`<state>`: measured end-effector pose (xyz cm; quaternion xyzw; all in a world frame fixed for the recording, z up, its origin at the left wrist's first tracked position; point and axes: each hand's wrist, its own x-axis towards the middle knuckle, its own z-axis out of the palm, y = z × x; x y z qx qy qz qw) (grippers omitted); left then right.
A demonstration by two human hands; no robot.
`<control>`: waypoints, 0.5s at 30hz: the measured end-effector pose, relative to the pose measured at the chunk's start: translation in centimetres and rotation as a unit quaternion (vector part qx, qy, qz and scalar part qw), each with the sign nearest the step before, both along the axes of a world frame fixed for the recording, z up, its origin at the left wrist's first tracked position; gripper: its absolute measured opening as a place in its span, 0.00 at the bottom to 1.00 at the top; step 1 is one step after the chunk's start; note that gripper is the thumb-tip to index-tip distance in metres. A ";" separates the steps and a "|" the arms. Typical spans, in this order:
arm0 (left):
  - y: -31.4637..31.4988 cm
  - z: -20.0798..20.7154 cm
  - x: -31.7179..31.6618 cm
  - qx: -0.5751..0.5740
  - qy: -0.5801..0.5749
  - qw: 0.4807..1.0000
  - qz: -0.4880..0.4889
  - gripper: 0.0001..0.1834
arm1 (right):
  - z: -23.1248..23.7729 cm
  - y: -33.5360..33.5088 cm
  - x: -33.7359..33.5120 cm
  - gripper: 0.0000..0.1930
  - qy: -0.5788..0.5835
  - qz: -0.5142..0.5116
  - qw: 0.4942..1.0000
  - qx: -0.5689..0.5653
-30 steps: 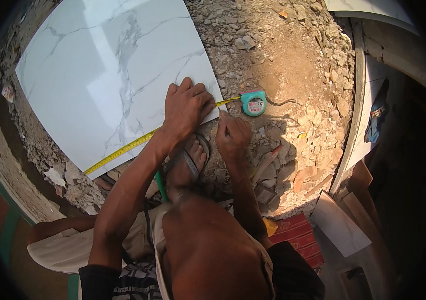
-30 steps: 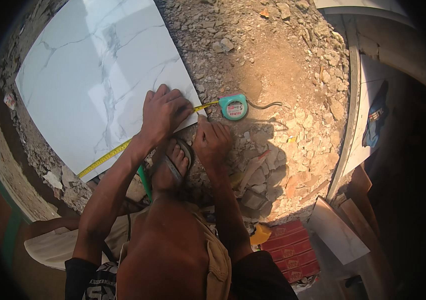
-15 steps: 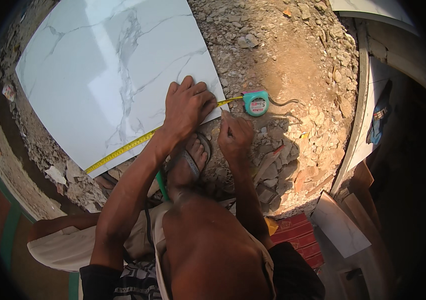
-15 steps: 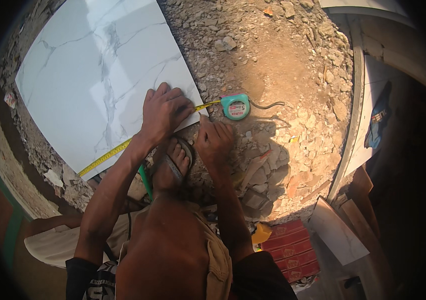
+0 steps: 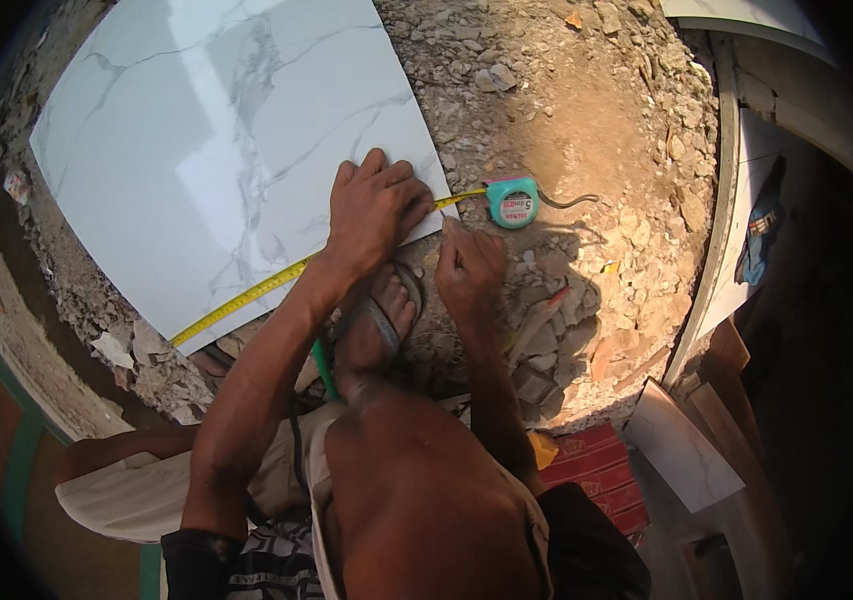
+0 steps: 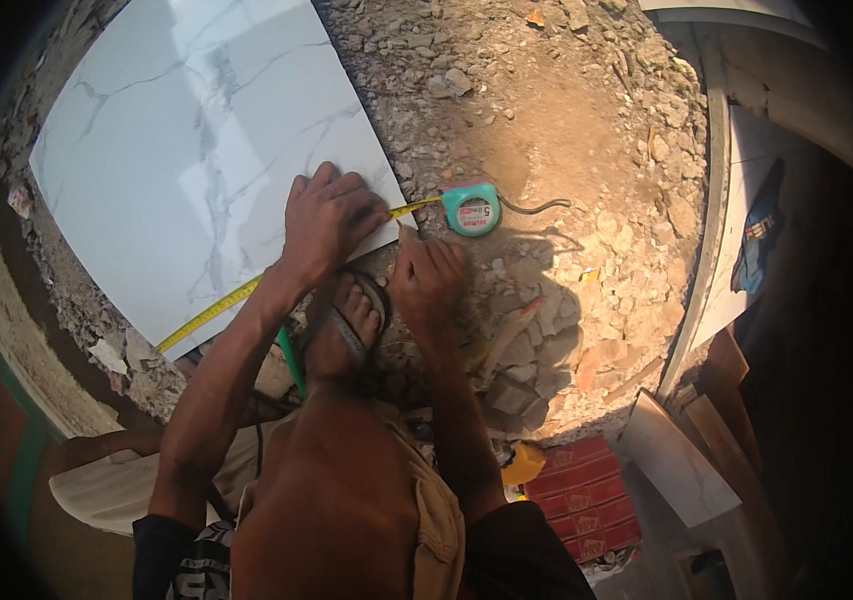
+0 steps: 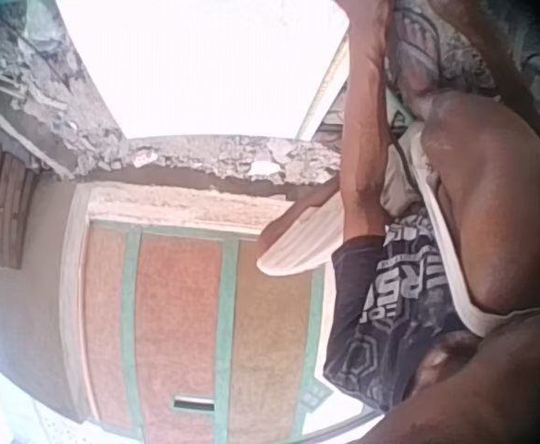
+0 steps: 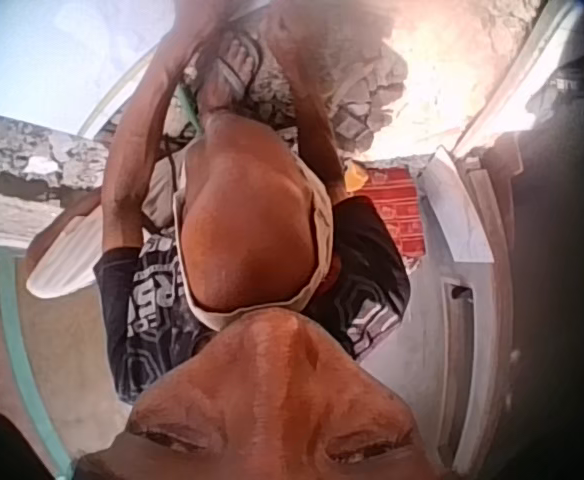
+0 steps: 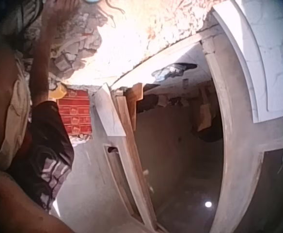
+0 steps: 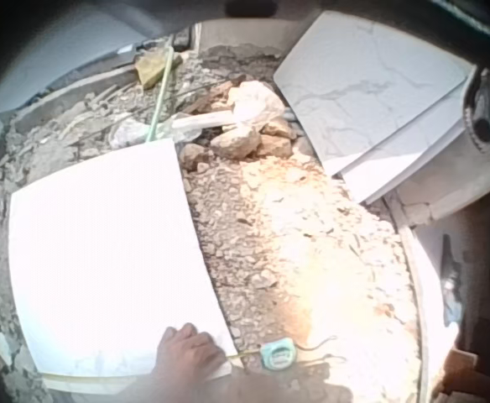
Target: The person measures a white marble-patterned tile with a tape measure and marks it with a pencil. They then place a brown patterned tile on top to trace its outline and mark the white tile accordingly.
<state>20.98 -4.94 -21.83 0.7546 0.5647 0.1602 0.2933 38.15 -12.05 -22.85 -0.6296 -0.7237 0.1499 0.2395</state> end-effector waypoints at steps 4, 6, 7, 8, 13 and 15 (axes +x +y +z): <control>0.0 0.0 0.0 -0.002 0.003 1.000 -0.001 0.04 | 0.4 -0.2 0.4 0.09 -0.001 0.018 1.000 -0.016; -0.1 0.0 0.0 0.002 0.008 1.000 -0.002 0.04 | 0.4 -0.2 0.5 0.09 0.000 0.018 1.000 -0.015; -0.1 0.0 0.1 0.007 0.004 1.000 -0.002 0.04 | 0.4 -0.2 0.5 0.09 0.003 0.017 1.000 -0.010; -0.1 0.0 0.1 0.005 0.007 1.000 -0.001 0.04 | 0.3 -0.1 0.5 0.09 0.010 0.019 1.000 0.002; -0.1 0.0 0.0 0.004 0.003 1.000 0.000 0.04 | -0.2 0.2 0.2 0.10 0.020 0.006 1.000 0.023; 0.0 0.0 0.0 0.004 0.004 1.000 0.000 0.04 | -0.2 0.2 0.2 0.09 0.021 0.004 1.000 0.018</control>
